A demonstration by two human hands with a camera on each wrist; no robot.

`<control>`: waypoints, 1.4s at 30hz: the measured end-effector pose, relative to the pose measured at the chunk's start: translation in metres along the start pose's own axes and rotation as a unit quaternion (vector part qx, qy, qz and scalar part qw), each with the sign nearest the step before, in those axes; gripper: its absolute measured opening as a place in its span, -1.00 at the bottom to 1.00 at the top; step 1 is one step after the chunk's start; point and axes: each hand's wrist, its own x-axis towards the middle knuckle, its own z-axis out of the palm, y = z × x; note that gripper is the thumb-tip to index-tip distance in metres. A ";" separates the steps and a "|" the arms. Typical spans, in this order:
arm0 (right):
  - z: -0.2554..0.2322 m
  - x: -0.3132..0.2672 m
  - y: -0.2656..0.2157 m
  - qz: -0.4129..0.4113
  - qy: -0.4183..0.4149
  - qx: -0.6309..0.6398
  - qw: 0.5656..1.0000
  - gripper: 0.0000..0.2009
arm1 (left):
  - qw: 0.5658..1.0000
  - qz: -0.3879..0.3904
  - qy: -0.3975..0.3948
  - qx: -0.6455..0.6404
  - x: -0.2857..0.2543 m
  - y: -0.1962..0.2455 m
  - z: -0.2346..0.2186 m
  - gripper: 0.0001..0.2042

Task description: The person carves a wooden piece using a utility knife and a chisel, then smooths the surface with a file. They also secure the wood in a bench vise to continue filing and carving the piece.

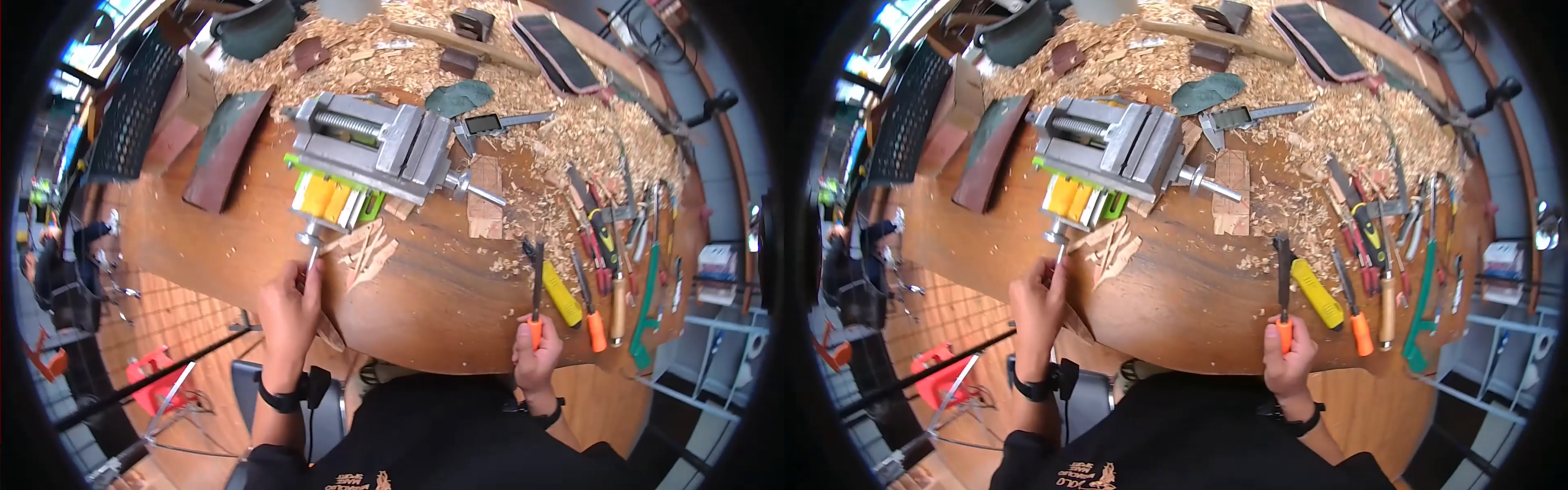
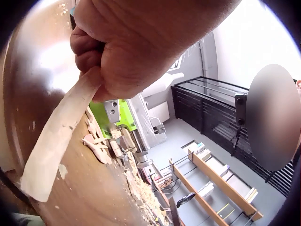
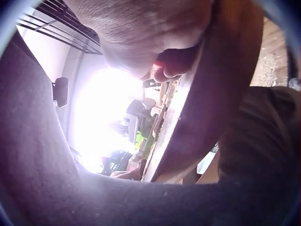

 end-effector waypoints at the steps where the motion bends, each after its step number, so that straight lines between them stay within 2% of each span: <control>1: 0.002 0.001 -0.003 0.013 -0.004 0.028 1.000 -0.86 | 0.999 0.030 0.013 -0.005 -0.001 -0.007 0.002 -0.72; 2: 0.002 0.002 -0.003 0.015 -0.012 0.033 0.999 -0.85 | 0.998 0.060 0.027 -0.009 -0.002 -0.013 0.005 -0.71; 8: 0.009 0.000 -0.023 -0.002 -0.058 0.016 0.998 -0.78 | 0.984 0.026 0.015 -0.176 -0.006 -0.033 0.020 -0.72; 10: 0.015 -0.004 -0.036 0.000 -0.090 0.024 0.996 -0.75 | 0.971 0.066 0.039 -0.227 -0.008 -0.038 0.024 -0.71; 12: 0.026 -0.009 -0.051 -0.002 -0.103 0.010 0.995 -0.72 | 0.972 0.049 0.013 -0.231 -0.011 -0.042 0.025 -0.68; 14: 0.039 -0.012 -0.065 0.013 -0.145 0.039 0.989 -0.75 | 0.963 0.086 0.056 -0.248 -0.010 -0.046 0.030 -0.70; 19: 0.069 -0.012 -0.078 -0.013 -0.174 0.040 0.984 -0.73 | 0.967 0.096 0.064 -0.229 -0.010 -0.049 0.030 -0.70; 24: 0.093 -0.012 -0.085 -0.015 -0.184 0.043 0.982 -0.71 | 0.959 0.128 0.091 -0.235 -0.008 -0.056 0.036 -0.73; 26: 0.101 -0.013 -0.086 -0.022 -0.171 0.055 0.983 -0.71 | 0.966 0.137 0.084 -0.203 -0.010 -0.055 0.033 -0.75; 29: 0.108 -0.009 -0.088 -0.026 -0.160 0.063 0.985 -0.72 | 0.957 0.165 0.093 -0.221 -0.009 -0.056 0.035 -0.72; 42: 0.127 0.004 -0.102 -0.025 -0.104 0.103 0.989 -0.76 | 0.959 0.169 0.098 -0.204 -0.010 -0.055 0.031 -0.75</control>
